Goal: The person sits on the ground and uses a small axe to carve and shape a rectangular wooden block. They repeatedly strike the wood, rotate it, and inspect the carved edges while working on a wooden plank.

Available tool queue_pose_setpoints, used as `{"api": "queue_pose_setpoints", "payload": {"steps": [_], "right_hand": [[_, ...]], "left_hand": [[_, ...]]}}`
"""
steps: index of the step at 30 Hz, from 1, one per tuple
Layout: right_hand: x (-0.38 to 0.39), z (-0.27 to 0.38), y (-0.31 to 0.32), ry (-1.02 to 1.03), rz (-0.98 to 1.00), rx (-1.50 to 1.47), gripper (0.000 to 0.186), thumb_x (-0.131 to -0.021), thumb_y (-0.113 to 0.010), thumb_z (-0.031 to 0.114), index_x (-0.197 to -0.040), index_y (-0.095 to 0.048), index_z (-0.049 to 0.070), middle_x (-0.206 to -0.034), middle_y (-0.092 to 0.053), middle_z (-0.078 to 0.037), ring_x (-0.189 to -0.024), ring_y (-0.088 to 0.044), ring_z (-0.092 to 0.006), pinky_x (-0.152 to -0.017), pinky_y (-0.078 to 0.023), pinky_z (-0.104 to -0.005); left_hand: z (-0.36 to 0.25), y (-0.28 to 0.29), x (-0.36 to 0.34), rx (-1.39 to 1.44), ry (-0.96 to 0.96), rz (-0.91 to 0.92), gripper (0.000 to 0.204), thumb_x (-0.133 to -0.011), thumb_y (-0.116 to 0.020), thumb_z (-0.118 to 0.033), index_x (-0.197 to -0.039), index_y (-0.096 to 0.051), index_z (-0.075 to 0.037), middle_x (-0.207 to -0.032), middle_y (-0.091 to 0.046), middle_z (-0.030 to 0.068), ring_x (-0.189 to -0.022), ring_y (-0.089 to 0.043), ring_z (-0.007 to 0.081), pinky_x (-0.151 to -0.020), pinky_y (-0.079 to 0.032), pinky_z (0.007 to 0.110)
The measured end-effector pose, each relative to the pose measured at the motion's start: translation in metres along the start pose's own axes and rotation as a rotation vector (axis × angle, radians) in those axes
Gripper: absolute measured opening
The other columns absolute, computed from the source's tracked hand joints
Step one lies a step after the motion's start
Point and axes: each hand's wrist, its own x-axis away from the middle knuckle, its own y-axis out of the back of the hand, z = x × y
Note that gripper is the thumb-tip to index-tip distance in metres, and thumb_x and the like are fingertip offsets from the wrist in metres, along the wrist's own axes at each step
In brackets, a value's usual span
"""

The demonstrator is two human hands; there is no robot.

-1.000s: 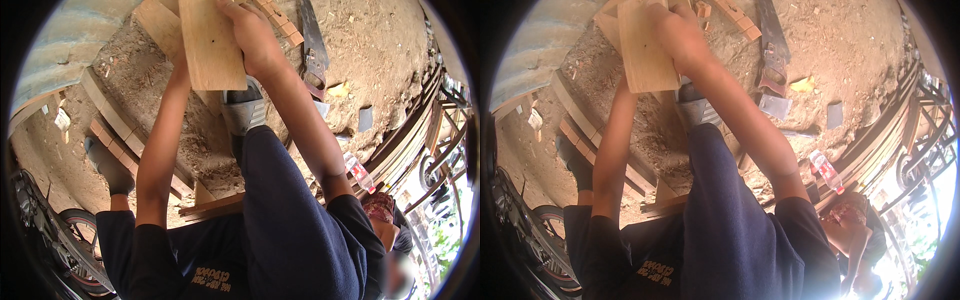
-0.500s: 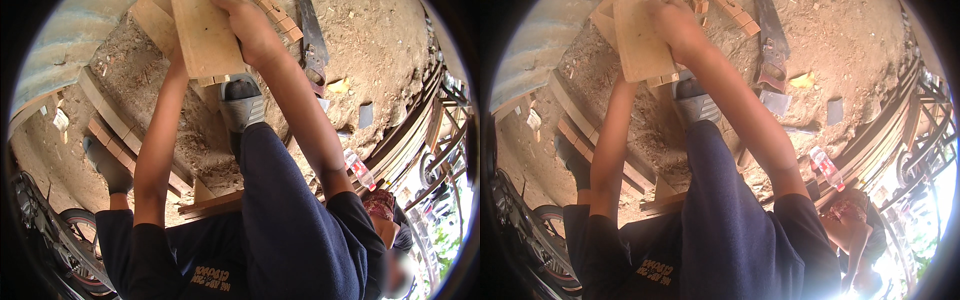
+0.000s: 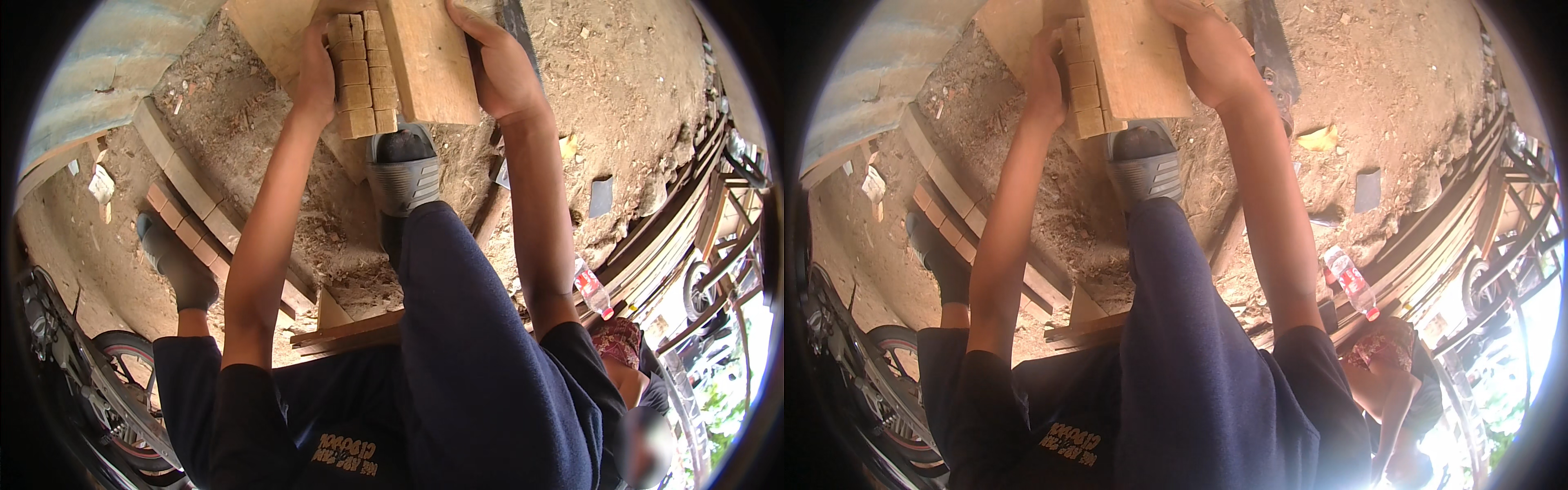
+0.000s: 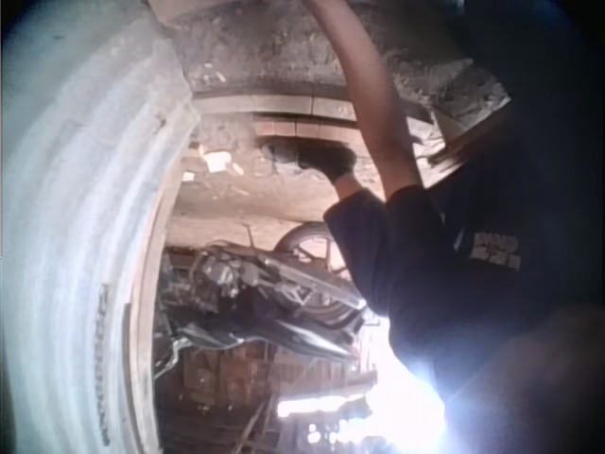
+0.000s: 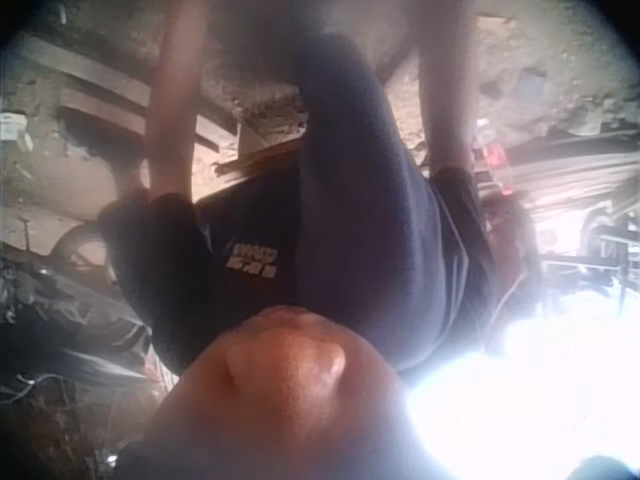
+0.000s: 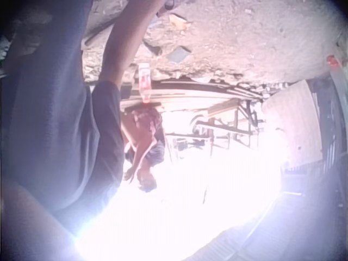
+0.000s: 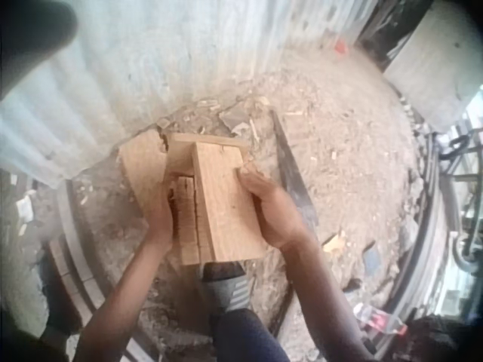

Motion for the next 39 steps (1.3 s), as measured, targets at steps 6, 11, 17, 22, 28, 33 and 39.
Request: {"api": "queue_pose_setpoints", "payload": {"steps": [6,11,17,22,28,33,39], "right_hand": [[0.008,0.001,0.002,0.004,0.009,0.002,0.047,-0.106,-0.047,0.029,-0.14,-0.047,-0.003,-0.129,-0.062,-0.016,-0.114,-0.063,-0.024,-0.101,-0.05,-0.0358],[0.008,0.002,0.001,0.014,0.042,0.004,0.046,-0.106,-0.047,0.027,-0.142,-0.045,-0.001,-0.13,-0.061,-0.016,-0.115,-0.062,-0.024,-0.101,-0.05,-0.0356],[0.009,0.001,-0.005,0.079,0.031,0.044,0.045,-0.106,-0.047,0.026,-0.142,-0.046,-0.001,-0.127,-0.062,-0.014,-0.112,-0.062,-0.0225,-0.1,-0.05,-0.0339],[0.009,0.009,-0.001,-0.006,-0.038,0.264,0.042,-0.105,-0.049,0.025,-0.137,-0.051,-0.001,-0.116,-0.066,-0.011,-0.106,-0.064,-0.0207,-0.093,-0.053,-0.0331],[0.017,0.041,0.004,0.054,-0.083,0.365,0.039,-0.105,-0.045,0.023,-0.129,-0.057,-0.004,-0.107,-0.068,-0.014,-0.094,-0.068,-0.0245,-0.084,-0.056,-0.0374],[0.027,0.059,-0.004,0.261,-0.143,0.298,0.04,-0.105,-0.042,0.024,-0.13,-0.057,-0.005,-0.107,-0.069,-0.015,-0.095,-0.068,-0.0244,-0.085,-0.056,-0.0375],[0.042,0.058,-0.06,0.478,-0.371,0.455,0.037,-0.102,-0.052,0.022,-0.125,-0.061,-0.005,-0.107,-0.069,-0.012,-0.094,-0.067,-0.02,-0.081,-0.054,-0.0317]], "left_hand": [[-0.001,-0.004,0.0,-0.016,0.004,0.017,0.062,-0.103,-0.031,-0.054,-0.133,-0.048,-0.002,-0.117,-0.064,0.0126,-0.104,-0.068,0.0186,-0.094,-0.054,0.037],[-0.007,-0.01,0.009,0.012,0.033,0.035,0.068,-0.102,-0.036,-0.054,-0.139,-0.046,0.003,-0.13,-0.058,0.0153,-0.118,-0.059,0.0228,-0.102,-0.046,0.036],[-0.003,-0.008,0.006,0.025,-0.032,0.046,0.063,-0.104,-0.04,-0.05,-0.14,-0.045,0.001,-0.132,-0.056,0.0155,-0.119,-0.058,0.0218,-0.102,-0.047,0.037],[0.025,0.01,-0.015,-0.392,-0.113,0.009,0.057,-0.097,-0.055,-0.047,-0.125,-0.058,0.001,-0.106,-0.068,0.0119,-0.09,-0.07,0.019,-0.079,-0.057,0.034],[0.058,0.038,-0.025,0.123,-0.156,0.103,0.046,-0.095,-0.064,-0.038,-0.115,-0.062,0.004,-0.104,-0.07,0.0156,-0.092,-0.072,0.019,-0.066,-0.058,0.035],[0.066,0.051,-0.032,-0.242,-0.15,-0.003,0.05,-0.091,-0.065,-0.043,-0.106,-0.066,0.004,-0.097,-0.071,0.0164,-0.085,-0.071,0.0216,-0.066,-0.057,0.036],[0.081,0.065,-0.046,-0.615,-0.119,-0.122,0.055,-0.086,-0.067,-0.05,-0.096,-0.07,0.004,-0.088,-0.072,0.0173,-0.078,-0.071,0.0248,-0.067,-0.056,0.038]]}}
